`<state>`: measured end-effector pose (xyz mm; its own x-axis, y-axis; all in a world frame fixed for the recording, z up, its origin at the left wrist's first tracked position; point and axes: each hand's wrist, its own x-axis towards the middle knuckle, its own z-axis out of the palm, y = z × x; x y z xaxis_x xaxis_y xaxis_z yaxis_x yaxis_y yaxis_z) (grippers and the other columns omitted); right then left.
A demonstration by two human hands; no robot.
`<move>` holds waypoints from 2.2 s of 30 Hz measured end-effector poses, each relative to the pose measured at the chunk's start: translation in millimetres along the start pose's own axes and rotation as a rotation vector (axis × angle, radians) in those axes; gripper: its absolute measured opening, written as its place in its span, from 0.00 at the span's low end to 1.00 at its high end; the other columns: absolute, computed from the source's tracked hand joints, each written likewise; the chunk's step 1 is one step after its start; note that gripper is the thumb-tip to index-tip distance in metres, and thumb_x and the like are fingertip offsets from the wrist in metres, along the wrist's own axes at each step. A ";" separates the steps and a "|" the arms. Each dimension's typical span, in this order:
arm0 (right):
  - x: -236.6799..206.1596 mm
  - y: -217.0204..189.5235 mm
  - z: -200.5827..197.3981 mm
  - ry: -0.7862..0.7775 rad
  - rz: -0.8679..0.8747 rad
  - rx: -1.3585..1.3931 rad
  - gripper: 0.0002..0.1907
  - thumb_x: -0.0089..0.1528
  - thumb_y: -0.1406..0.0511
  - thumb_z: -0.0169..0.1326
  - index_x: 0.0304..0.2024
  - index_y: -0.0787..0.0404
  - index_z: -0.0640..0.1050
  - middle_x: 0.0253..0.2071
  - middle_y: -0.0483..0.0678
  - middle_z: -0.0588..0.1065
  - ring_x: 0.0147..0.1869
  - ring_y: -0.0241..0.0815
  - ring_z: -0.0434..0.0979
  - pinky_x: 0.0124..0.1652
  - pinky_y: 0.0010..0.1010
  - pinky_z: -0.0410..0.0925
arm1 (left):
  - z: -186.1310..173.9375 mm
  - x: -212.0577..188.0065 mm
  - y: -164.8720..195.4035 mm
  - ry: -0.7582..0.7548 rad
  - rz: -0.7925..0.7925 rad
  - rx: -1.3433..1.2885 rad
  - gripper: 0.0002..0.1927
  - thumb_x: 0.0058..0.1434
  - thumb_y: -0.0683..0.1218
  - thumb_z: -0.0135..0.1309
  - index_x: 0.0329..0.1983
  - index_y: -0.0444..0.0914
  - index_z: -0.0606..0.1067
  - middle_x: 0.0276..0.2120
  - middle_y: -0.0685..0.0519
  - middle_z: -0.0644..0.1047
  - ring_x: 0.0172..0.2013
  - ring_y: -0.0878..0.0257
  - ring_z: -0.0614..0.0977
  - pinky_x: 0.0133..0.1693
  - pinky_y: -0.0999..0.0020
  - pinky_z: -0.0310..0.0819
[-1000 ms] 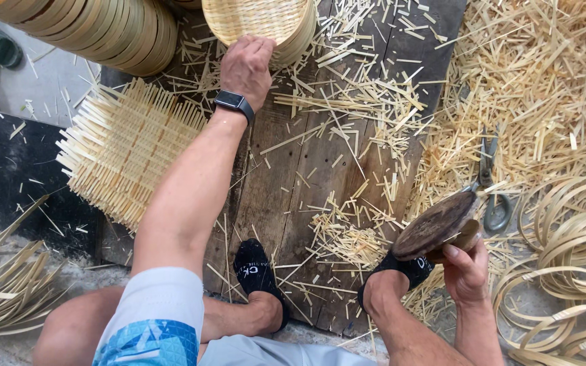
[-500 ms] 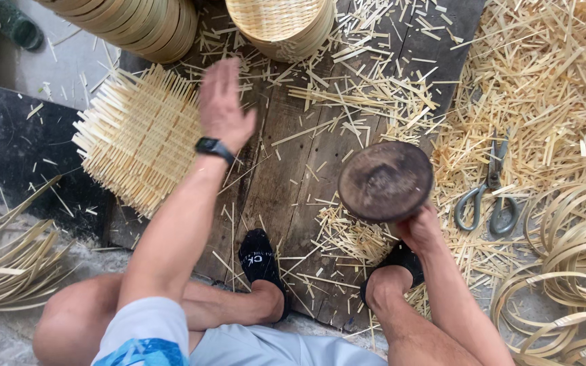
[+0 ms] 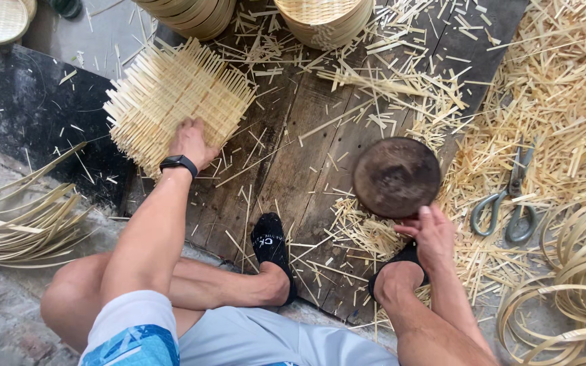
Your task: The person sits on the floor of a basket workshop and assembles woven bamboo sieves. They trim bamboo strips with scissors, press a woven bamboo disc onto a round wooden mold, bend a thin bamboo rim ring around the disc edge, and set finished sieves onto a stack.
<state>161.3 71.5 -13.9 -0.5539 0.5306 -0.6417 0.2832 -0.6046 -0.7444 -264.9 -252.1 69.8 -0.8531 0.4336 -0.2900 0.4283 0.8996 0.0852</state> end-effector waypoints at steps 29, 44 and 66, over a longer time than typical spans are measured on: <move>27.5 -10.5 -0.4 0.197 -0.296 -0.333 0.10 0.60 0.70 0.64 0.43 0.65 0.80 0.38 0.46 0.81 0.38 0.32 0.80 0.39 0.25 0.74 | 102.3 -34.1 217.9 -0.539 -0.206 -1.072 0.26 0.50 0.40 0.68 0.53 0.32 0.76 0.45 0.47 0.83 0.44 0.60 0.85 0.50 0.65 0.81; -78.5 14.1 -252.1 1.145 -0.343 -0.778 0.23 0.59 0.72 0.65 0.55 0.63 0.73 0.53 0.53 0.70 0.55 0.45 0.72 0.53 0.36 0.70 | 87.2 -80.9 218.3 -0.194 0.001 -0.724 0.40 0.51 0.41 0.75 0.64 0.32 0.66 0.50 0.43 0.77 0.46 0.59 0.78 0.44 0.65 0.73; -141.5 -79.0 -300.0 0.487 -0.963 -2.167 0.08 0.67 0.68 0.57 0.47 0.52 0.83 0.44 0.44 0.78 0.57 0.41 0.79 0.70 0.47 0.66 | -55.1 -182.1 329.2 0.621 2.002 0.040 0.13 0.55 0.51 0.54 0.39 0.41 0.80 0.40 0.54 0.77 0.46 0.58 0.78 0.56 0.60 0.67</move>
<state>452.2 222.4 80.2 -0.9092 0.4035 0.1028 0.4087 0.8176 0.4055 15.0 -32.1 203.2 0.7167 0.5453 0.4347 0.6706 -0.7100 -0.2150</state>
